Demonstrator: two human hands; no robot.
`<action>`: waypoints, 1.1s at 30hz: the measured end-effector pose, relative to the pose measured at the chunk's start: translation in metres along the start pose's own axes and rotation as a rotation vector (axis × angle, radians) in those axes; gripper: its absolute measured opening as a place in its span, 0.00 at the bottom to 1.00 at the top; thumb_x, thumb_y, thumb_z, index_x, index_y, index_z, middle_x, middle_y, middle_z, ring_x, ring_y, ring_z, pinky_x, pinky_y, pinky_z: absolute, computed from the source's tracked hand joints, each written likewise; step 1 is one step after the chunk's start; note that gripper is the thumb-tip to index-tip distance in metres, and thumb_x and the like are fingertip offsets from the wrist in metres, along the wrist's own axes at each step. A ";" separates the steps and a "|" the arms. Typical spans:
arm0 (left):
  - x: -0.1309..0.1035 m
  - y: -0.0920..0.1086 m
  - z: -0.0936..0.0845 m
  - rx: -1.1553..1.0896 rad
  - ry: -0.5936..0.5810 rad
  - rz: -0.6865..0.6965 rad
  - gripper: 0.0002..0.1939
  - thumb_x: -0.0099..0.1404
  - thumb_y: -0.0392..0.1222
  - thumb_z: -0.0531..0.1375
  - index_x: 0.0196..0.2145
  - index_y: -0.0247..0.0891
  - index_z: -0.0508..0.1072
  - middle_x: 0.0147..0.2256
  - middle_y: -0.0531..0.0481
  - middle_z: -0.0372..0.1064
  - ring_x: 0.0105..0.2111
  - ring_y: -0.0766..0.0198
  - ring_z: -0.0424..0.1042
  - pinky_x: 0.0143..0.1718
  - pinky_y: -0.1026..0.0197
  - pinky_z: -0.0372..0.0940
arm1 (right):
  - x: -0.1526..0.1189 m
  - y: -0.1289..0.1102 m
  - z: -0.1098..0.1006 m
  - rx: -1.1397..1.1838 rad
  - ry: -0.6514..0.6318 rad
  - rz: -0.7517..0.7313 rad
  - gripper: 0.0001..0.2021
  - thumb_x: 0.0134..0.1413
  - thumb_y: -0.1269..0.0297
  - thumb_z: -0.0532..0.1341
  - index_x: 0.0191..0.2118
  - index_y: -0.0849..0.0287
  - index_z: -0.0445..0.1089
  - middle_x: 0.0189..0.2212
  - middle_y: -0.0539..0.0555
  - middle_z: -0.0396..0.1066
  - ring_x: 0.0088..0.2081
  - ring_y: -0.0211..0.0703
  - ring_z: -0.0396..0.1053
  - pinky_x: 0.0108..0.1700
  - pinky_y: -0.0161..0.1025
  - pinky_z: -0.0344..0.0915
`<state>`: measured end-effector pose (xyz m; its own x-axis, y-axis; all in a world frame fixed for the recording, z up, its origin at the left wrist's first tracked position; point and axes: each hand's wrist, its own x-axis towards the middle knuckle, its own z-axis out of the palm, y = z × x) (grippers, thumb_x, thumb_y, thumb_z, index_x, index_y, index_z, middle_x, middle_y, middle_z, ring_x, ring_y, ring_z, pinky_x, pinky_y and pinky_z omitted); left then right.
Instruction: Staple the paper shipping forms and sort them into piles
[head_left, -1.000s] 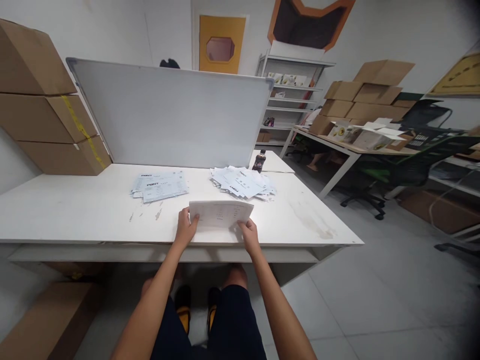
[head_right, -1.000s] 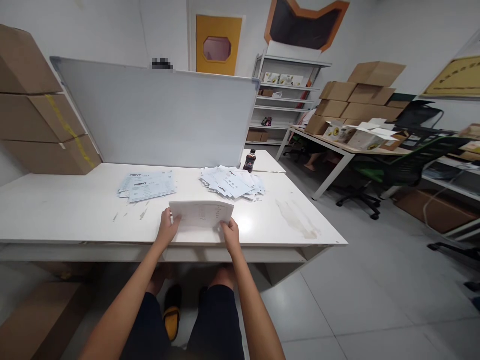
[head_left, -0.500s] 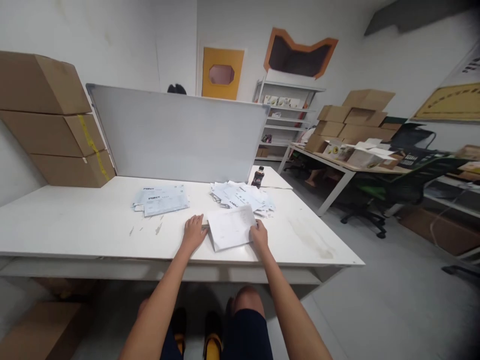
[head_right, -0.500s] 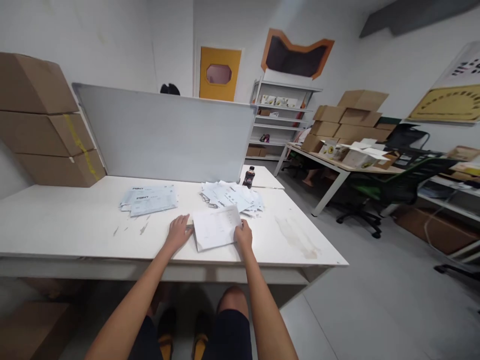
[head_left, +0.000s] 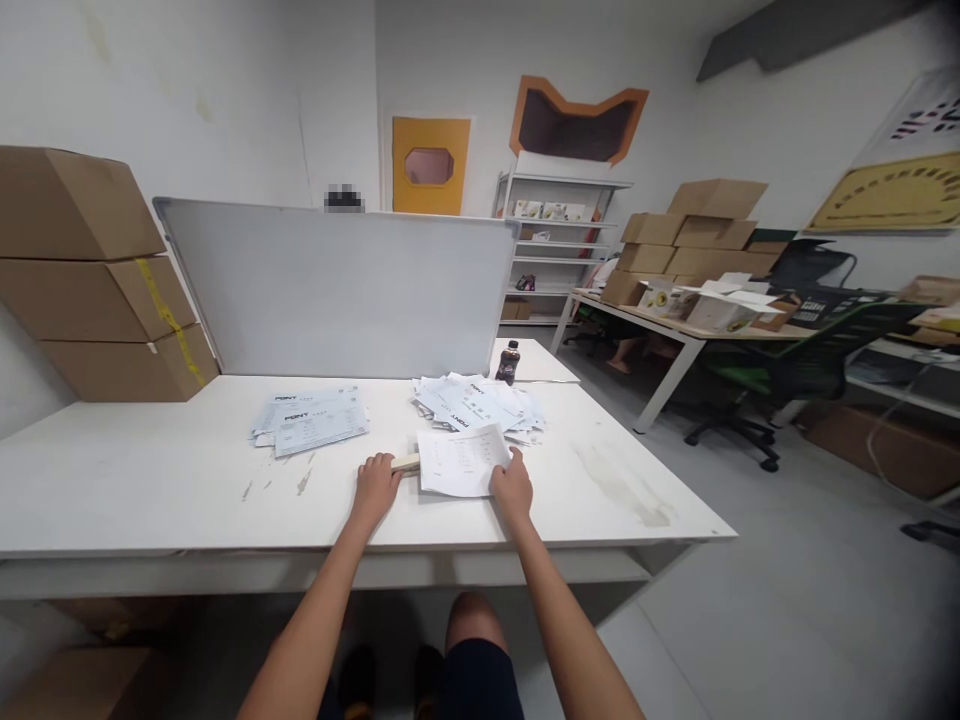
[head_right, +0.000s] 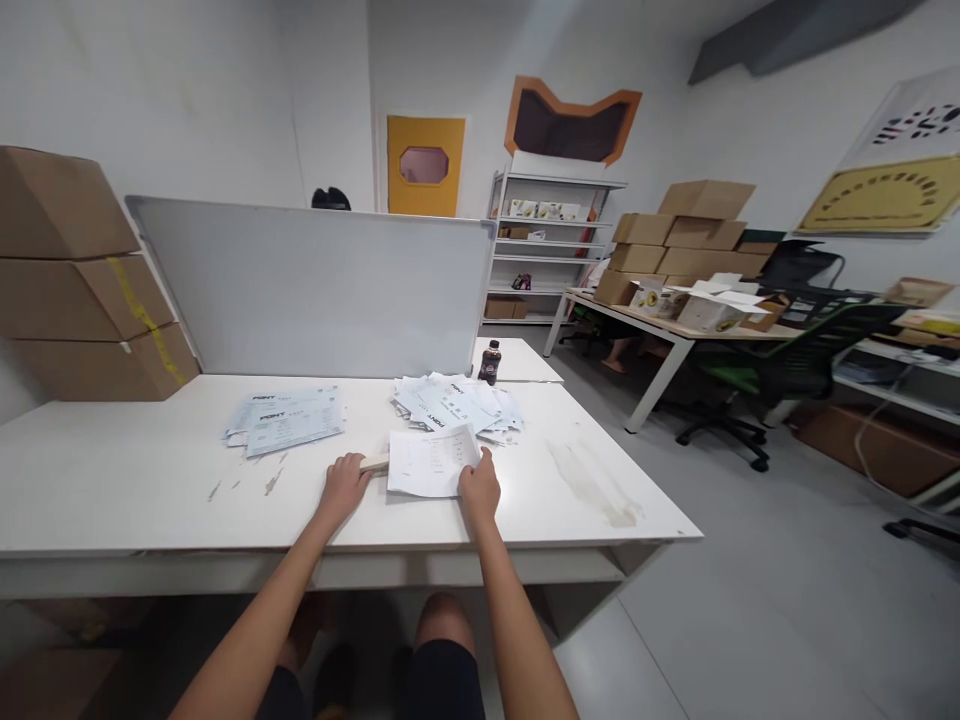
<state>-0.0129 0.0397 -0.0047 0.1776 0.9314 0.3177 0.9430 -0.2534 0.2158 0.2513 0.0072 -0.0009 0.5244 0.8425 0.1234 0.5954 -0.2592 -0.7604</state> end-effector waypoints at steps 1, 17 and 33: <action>0.000 0.000 0.000 0.000 0.002 0.001 0.11 0.69 0.42 0.53 0.46 0.36 0.68 0.46 0.40 0.68 0.47 0.51 0.65 0.46 0.52 0.56 | 0.000 0.000 0.000 -0.006 -0.001 0.005 0.31 0.53 0.69 0.47 0.64 0.63 0.52 0.51 0.64 0.70 0.49 0.54 0.70 0.45 0.43 0.63; -0.001 0.008 -0.004 0.050 0.006 0.010 0.13 0.69 0.44 0.53 0.47 0.36 0.69 0.46 0.39 0.68 0.48 0.49 0.65 0.47 0.50 0.58 | 0.002 0.000 -0.001 -0.196 -0.108 -0.102 0.15 0.57 0.68 0.49 0.47 0.57 0.66 0.34 0.54 0.72 0.35 0.45 0.68 0.31 0.37 0.52; 0.004 0.015 -0.007 -0.011 -0.062 0.382 0.31 0.62 0.27 0.49 0.61 0.44 0.63 0.58 0.43 0.65 0.58 0.53 0.62 0.56 0.48 0.55 | 0.002 0.001 0.000 -0.230 -0.099 -0.110 0.13 0.57 0.69 0.49 0.46 0.58 0.65 0.35 0.55 0.70 0.34 0.44 0.66 0.31 0.38 0.50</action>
<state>0.0003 0.0374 0.0058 0.5328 0.7830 0.3209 0.8023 -0.5880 0.1027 0.2528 0.0084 -0.0014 0.3940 0.9105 0.1255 0.7737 -0.2548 -0.5801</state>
